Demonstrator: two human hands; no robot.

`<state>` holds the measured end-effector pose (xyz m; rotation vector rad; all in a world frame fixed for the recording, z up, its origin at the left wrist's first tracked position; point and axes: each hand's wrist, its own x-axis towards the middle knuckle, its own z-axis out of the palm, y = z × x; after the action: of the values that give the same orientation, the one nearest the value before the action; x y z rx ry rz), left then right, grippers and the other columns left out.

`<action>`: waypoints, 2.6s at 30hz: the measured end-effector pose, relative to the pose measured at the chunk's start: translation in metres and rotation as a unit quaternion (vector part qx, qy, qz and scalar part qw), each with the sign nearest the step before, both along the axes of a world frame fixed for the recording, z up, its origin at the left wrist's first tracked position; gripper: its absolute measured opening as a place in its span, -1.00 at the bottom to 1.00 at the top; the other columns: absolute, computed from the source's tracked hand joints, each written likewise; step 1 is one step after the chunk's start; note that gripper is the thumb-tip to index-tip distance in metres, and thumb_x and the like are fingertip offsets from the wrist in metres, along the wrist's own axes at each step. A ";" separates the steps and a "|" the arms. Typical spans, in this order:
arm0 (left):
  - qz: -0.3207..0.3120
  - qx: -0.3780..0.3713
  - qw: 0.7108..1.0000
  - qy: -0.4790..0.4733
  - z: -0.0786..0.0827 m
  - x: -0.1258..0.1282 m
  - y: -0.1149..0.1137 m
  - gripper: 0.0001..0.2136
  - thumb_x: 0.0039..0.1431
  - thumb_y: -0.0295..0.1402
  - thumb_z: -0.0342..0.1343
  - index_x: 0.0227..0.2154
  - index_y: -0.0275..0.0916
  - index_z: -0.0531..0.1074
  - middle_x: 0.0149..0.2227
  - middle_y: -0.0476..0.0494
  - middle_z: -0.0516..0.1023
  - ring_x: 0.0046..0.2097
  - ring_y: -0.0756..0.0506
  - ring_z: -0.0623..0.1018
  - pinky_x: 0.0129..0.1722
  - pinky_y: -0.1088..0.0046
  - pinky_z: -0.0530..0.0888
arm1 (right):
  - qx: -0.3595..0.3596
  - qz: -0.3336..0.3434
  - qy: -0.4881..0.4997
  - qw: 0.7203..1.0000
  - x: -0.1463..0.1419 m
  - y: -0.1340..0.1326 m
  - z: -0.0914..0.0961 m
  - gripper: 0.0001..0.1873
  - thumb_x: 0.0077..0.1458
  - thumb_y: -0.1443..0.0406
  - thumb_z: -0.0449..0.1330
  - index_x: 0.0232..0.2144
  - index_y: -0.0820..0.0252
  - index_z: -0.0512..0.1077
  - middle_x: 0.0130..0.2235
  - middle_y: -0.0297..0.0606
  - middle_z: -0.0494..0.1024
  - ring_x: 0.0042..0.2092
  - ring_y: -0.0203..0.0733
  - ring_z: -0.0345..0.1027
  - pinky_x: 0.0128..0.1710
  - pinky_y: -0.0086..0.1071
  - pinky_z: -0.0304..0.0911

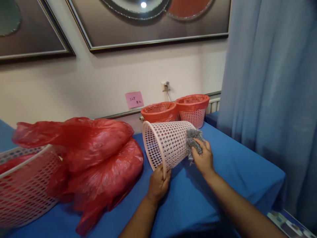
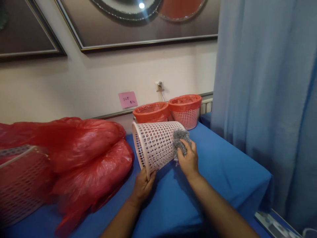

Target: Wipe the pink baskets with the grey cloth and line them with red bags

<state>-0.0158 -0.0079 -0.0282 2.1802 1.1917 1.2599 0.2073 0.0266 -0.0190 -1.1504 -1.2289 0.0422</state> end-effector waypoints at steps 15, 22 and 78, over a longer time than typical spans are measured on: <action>0.000 0.056 0.993 0.100 -0.007 -0.016 0.004 -0.69 0.40 -0.35 0.02 0.10 -0.17 0.53 0.04 -0.26 0.62 0.08 -0.23 0.61 0.11 0.17 0.57 | -0.107 -0.027 0.033 0.993 0.036 0.055 -0.021 -0.60 0.14 0.21 0.13 -0.03 0.24 0.55 -0.06 0.01 0.49 0.01 0.15 0.49 0.11 0.18 0.39; -0.010 0.087 0.985 0.150 -0.008 -0.019 0.008 -0.65 0.38 -0.37 0.03 0.16 -0.12 0.49 0.04 -0.24 0.63 0.05 -0.22 0.63 0.06 0.23 0.61 | 0.035 0.173 -0.098 0.979 -0.017 -0.006 0.016 -0.53 0.18 0.29 0.19 0.16 0.02 0.44 0.28 -0.09 0.28 0.21 0.00 0.39 0.20 -0.11 0.37; 0.002 -0.020 0.997 0.075 0.008 -0.026 0.008 -0.65 0.40 -0.26 0.00 0.15 -0.19 0.45 0.10 -0.27 0.59 0.13 -0.27 0.58 0.17 0.06 0.52 | -0.018 0.012 0.071 0.997 -0.006 0.041 -0.029 -0.63 0.20 0.23 0.14 0.04 0.15 0.46 -0.01 -0.11 0.52 0.07 -0.01 0.44 0.17 0.02 0.35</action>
<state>-0.0420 -0.0004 -0.0198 2.2780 1.2668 1.0799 0.2015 0.0678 -0.0477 -1.1450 -1.1193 0.1614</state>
